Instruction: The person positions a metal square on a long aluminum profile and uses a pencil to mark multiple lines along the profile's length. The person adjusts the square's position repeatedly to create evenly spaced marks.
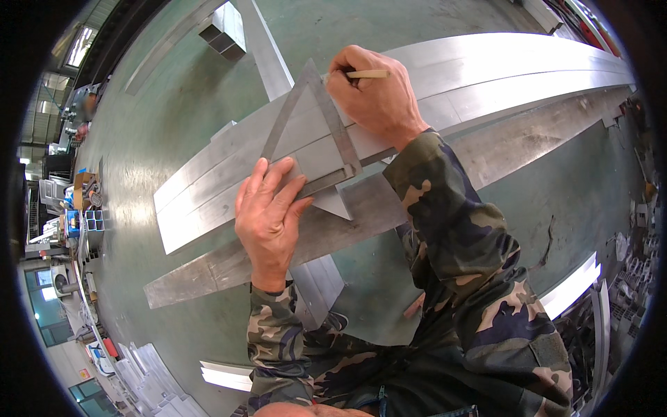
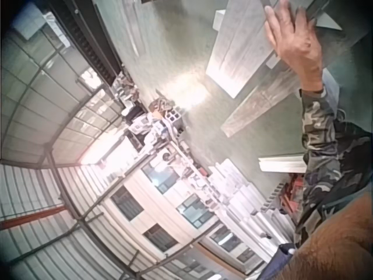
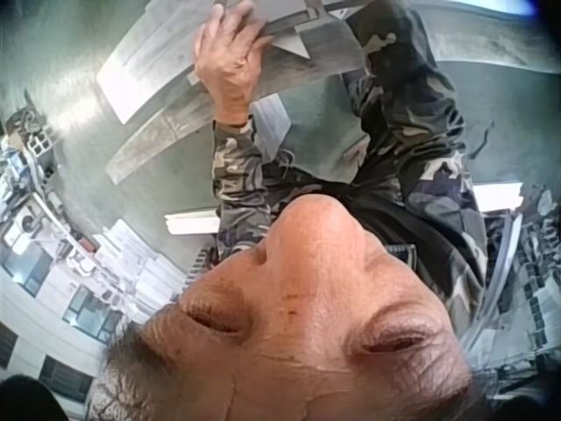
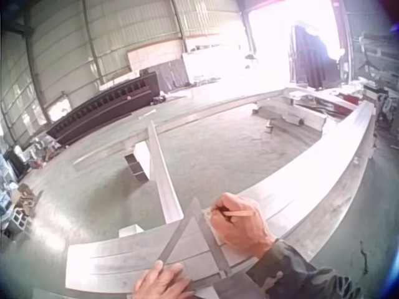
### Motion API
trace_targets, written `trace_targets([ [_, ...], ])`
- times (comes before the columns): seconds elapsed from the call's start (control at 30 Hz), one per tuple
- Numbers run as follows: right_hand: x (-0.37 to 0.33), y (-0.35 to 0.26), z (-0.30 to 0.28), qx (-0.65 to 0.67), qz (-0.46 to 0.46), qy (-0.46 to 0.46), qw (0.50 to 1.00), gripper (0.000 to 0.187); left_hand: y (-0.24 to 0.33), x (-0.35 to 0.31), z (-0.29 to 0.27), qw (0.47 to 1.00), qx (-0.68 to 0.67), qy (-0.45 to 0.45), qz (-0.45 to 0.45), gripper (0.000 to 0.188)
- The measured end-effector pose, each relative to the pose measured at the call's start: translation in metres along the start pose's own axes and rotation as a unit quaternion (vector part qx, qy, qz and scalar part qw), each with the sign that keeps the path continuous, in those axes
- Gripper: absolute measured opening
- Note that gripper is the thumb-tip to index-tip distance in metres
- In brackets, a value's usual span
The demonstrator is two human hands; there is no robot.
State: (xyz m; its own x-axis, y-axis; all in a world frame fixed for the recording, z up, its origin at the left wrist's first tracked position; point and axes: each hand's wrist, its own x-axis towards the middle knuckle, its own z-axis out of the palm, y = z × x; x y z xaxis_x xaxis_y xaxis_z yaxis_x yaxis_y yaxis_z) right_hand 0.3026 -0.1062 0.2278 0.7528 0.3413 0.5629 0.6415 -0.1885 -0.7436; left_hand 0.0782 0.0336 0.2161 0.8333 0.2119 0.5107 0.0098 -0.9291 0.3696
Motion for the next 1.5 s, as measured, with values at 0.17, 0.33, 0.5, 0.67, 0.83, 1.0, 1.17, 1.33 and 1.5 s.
trace_targets([
  [0.17, 0.0, 0.003, 0.003, -0.008, -0.005, 0.009, 1.0, 0.013, 0.0, 0.0, 0.0, 1.0, -0.006, 0.0, -0.004, 0.03],
  [0.33, 0.0, 0.003, 0.002, -0.004, 0.005, -0.003, 1.0, 0.014, 0.001, 0.001, -0.001, 1.0, -0.005, -0.001, -0.002, 0.029],
  [0.5, 0.0, 0.004, 0.002, 0.002, 0.0, -0.003, 1.0, 0.014, 0.0, 0.001, 0.0, 1.0, -0.005, 0.0, -0.002, 0.03],
  [0.67, 0.0, 0.002, 0.001, 0.014, 0.003, 0.0, 1.0, 0.013, 0.0, 0.001, -0.001, 1.0, -0.004, -0.001, -0.004, 0.029],
  [0.83, 0.001, -0.001, -0.003, 0.016, 0.014, -0.009, 1.0, 0.013, 0.0, 0.0, 0.0, 1.0, 0.0, 0.001, -0.001, 0.031],
  [1.0, 0.003, 0.001, -0.011, 0.03, 0.031, -0.034, 0.999, 0.014, 0.0, 0.001, 0.002, 1.0, -0.004, 0.004, 0.004, 0.031],
  [1.17, 0.004, -0.007, -0.018, 0.009, 0.024, -0.053, 0.998, 0.017, -0.002, 0.0, 0.0, 1.0, -0.004, 0.002, 0.006, 0.031],
  [1.33, 0.003, -0.014, -0.025, -0.012, 0.037, -0.084, 0.996, 0.018, -0.003, -0.001, 0.001, 1.0, -0.004, 0.002, 0.01, 0.033],
  [1.5, 0.003, -0.019, -0.028, -0.013, 0.031, -0.095, 0.995, 0.02, -0.004, -0.001, 0.003, 1.0, -0.004, 0.004, 0.01, 0.034],
])
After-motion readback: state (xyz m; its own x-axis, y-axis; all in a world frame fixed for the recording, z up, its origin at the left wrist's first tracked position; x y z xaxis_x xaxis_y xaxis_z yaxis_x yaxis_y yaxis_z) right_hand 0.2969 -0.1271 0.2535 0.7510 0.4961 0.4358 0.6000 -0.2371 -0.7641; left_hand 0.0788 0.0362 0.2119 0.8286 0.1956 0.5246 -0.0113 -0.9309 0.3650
